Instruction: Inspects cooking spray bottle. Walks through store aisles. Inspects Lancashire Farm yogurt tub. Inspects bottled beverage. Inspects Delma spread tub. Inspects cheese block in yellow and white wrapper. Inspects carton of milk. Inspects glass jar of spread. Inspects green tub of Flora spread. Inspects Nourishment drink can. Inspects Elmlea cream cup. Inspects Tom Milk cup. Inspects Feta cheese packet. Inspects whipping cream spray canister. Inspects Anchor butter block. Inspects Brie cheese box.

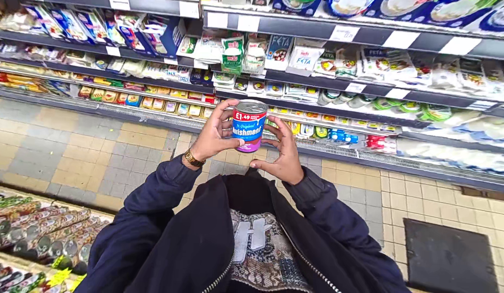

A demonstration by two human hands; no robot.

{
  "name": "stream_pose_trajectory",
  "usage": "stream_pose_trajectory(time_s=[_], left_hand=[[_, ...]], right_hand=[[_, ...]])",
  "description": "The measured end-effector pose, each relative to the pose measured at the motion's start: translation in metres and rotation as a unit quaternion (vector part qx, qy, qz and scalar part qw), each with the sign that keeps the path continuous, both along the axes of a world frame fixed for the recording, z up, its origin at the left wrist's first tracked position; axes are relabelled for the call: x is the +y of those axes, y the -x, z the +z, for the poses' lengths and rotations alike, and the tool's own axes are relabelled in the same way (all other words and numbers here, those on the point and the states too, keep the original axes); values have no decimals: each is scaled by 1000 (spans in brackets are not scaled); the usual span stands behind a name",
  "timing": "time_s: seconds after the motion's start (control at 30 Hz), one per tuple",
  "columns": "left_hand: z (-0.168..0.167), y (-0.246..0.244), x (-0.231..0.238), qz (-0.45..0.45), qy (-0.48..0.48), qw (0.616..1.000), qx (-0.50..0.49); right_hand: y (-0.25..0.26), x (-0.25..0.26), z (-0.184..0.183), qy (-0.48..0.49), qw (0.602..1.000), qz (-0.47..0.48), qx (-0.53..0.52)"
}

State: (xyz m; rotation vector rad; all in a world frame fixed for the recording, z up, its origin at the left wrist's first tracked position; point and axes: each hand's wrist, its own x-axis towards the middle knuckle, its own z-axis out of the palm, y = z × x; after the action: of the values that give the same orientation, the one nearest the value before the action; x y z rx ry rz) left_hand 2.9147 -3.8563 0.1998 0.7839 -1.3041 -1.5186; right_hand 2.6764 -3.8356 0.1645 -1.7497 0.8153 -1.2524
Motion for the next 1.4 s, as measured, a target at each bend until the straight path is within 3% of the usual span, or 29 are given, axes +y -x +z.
stream_pose_trajectory(time_s=[0.2, 0.47, 0.63, 1.03, 1.4], left_hand=[[-37, -7, 44, -3, -48, 999, 7], [-59, -18, 73, 3, -91, 996, -1], [-73, -33, 82, -42, -26, 999, 13], [-85, -42, 99, -43, -26, 999, -21], [-89, -45, 103, -42, -23, 999, -17]], right_hand=[[-19, 30, -23, -58, 998, 7, -5], [-34, 59, -42, -84, 996, 3, 27], [-35, 65, -44, -103, 995, 2, -2], [-34, 79, -50, -166, 985, 46, -11], [-35, 81, -53, -159, 986, 49, 4]])
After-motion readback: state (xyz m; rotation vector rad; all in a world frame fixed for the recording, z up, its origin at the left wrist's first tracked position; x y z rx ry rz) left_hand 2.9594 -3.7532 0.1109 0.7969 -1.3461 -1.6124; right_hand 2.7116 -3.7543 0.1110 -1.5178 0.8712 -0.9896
